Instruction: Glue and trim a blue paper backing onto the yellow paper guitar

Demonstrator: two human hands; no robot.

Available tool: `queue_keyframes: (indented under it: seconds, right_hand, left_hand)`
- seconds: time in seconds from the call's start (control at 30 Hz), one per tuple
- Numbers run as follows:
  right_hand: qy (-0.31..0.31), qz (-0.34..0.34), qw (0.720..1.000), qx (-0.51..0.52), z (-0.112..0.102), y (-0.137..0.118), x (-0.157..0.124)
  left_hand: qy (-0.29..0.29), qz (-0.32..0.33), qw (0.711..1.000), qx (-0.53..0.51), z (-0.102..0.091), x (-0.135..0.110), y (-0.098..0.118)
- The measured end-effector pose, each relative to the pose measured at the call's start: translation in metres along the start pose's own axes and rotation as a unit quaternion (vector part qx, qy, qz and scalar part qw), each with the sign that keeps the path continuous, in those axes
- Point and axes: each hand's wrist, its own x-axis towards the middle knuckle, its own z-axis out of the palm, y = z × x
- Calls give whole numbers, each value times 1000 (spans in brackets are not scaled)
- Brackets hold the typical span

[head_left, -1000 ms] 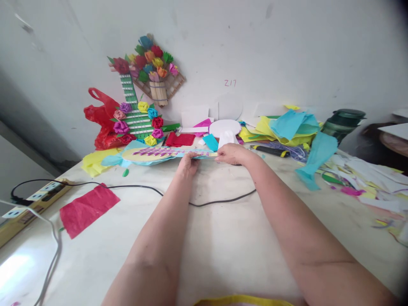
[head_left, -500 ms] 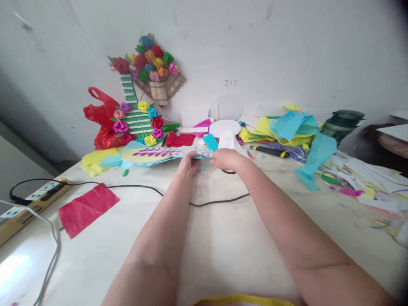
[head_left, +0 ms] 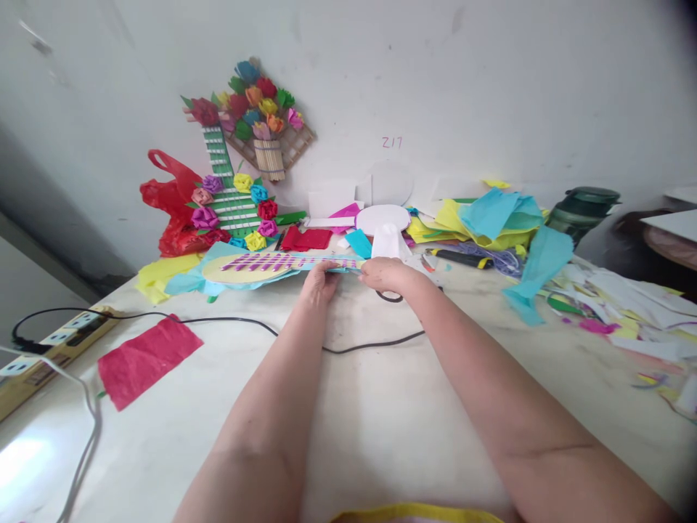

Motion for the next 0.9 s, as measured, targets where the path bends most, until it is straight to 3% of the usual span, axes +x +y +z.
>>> queue_keyframes:
  seconds: [0.3,0.57,0.9]
  right_hand:
    - [19,-7,1000,-14,-5,0,-5]
    - [143,-49,988,36,7,9,3]
    - [100,-46,993,41,5,7,0]
  left_hand:
    - [-74,-7,997,37,-8,3,0]
    - [-51,-10,998,42,-9,4,1]
    - [-75,-18,997,4,-7,-1,2]
